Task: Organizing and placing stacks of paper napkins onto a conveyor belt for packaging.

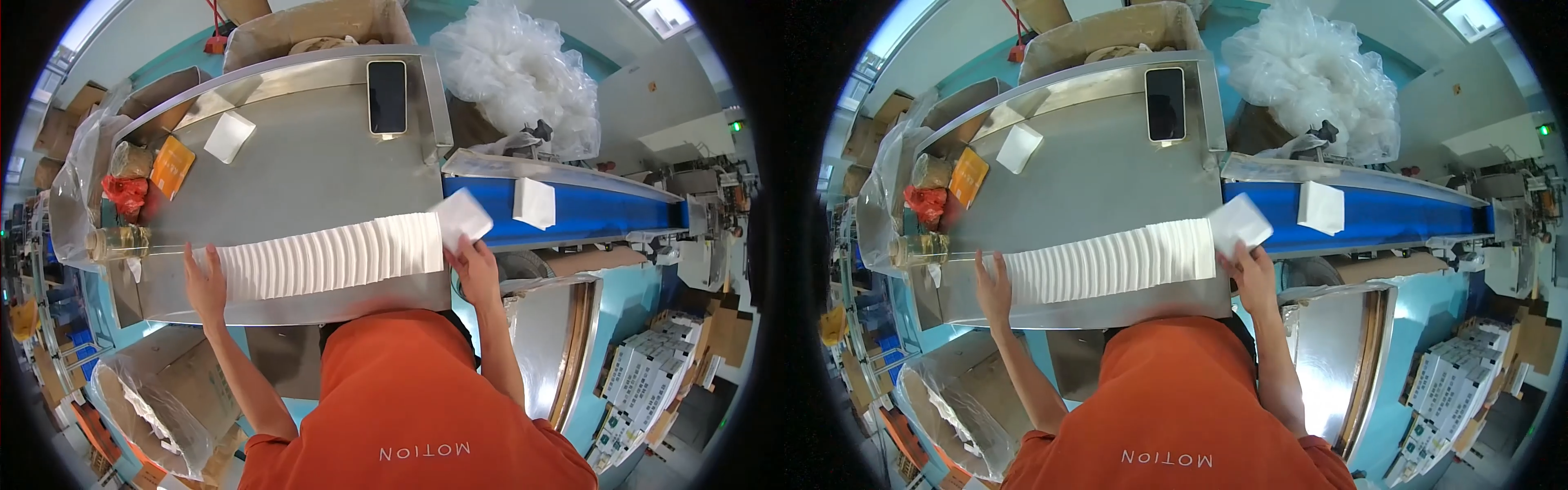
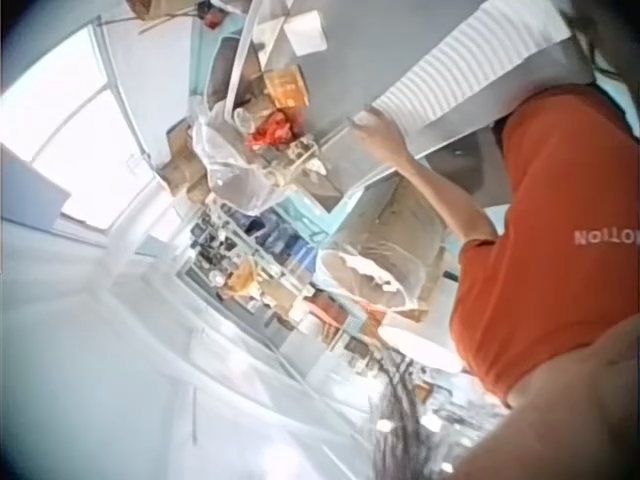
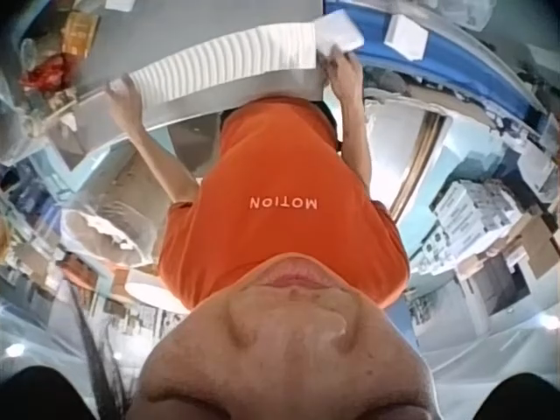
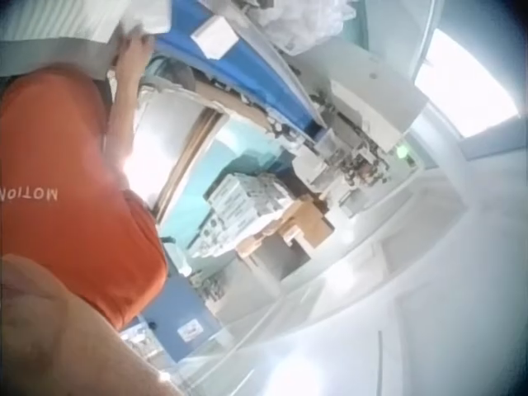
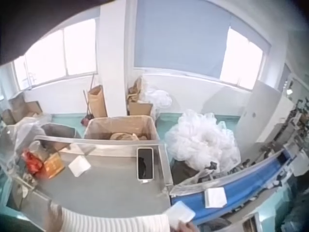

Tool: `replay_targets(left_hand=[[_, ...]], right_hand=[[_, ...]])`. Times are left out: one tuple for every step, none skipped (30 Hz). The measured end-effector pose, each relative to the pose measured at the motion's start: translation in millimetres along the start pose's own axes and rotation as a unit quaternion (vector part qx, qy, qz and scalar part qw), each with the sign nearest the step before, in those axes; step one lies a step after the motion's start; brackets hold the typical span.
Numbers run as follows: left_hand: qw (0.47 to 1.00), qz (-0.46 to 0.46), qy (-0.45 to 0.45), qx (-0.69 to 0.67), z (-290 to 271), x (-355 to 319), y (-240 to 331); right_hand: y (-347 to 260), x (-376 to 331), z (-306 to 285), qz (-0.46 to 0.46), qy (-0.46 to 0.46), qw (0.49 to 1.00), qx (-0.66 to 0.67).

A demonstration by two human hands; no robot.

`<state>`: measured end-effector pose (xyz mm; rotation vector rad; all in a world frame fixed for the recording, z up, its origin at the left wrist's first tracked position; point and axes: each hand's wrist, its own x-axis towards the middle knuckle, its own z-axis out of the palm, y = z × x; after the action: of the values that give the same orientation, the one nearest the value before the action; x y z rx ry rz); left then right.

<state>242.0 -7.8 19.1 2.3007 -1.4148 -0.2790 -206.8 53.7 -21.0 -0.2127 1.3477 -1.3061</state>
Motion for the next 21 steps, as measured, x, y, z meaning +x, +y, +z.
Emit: replay_targets(left_hand=[[1.0,0.002,-0.002,0.0,0,0,1],[1.0,0.002,-0.006,-0.001,1,-1,3],[1.0,0.003,-0.01,-0.003,1,-1,4],[1.0,0.006,-0.013,-0.003,1,-2,5],[1.0,0.003,-0.006,0.005,0,-4,6],[1.0,-0.004,0.004,0.011,0,-5,6],[1.0,-0.006,0.005,0.009,2,-5,4],[1.0,0.005,0.015,0.007,6,-5,-1],[1.0,0.016,0.025,0.006,5,-5,1],[1.0,0.011,0.028,0.006,4,-6,2],[1.0,0.003,0.022,0.009,4,-7,6],[1.0,-0.003,0.016,0.009,4,-8,11],[1.0,-0.006,0.019,0.008,4,-9,11],[1.0,-0.006,0.025,0.008,5,-10,11],[1.0,-0.004,0.029,0.01,5,-10,11],[1.0,-0.005,0.03,0.009,6,-10,10],[1.0,-0.002,0.03,0.008,6,-10,9],[1.0,0.002,0.031,0.006,7,-10,9],[0.999,0.003,0.031,0.006,7,-10,9],[1.0,0.009,0.026,-0.003,6,-10,10],[1.0,0.017,0.019,-0.012,8,-10,12]], right_hand=[[-4,3,8,0.009,-0.009,1.0,-0.014],[-2,4,16,-0.064,-0.02,0.981,-0.184],[4,2,25,-0.134,-0.029,0.928,-0.348],[4,-2,35,-0.23,-0.074,0.856,-0.458],[1,-5,44,-0.171,-0.073,0.88,-0.438],[-4,-7,53,-0.112,-0.077,0.898,-0.418],[-6,-8,55,-0.069,-0.076,0.943,-0.317],[-5,-8,47,0.002,-0.071,0.973,-0.221],[-5,-10,40,0.073,-0.066,0.988,-0.122],[-7,-14,39,0.11,-0.058,0.992,-0.017],[-5,-16,32,0.111,-0.062,0.992,-0.02],[-6,-18,24,0.14,-0.087,0.986,-0.036],[-6,-19,18,0.169,-0.113,0.978,-0.052],[-3,-19,16,0.175,-0.098,0.979,-0.025],[-3,-19,16,0.175,-0.098,0.979,-0.025],[-3,-18,15,0.162,-0.102,0.98,-0.056],[-2,-17,14,0.149,-0.105,0.979,-0.087],[-2,-12,5,0.131,-0.117,0.976,-0.127],[-3,-5,-5,0.112,-0.128,0.971,-0.167],[0,1,-11,0.07,-0.078,0.985,-0.139],[-3,0,-5,0.045,-0.032,0.996,-0.066]])
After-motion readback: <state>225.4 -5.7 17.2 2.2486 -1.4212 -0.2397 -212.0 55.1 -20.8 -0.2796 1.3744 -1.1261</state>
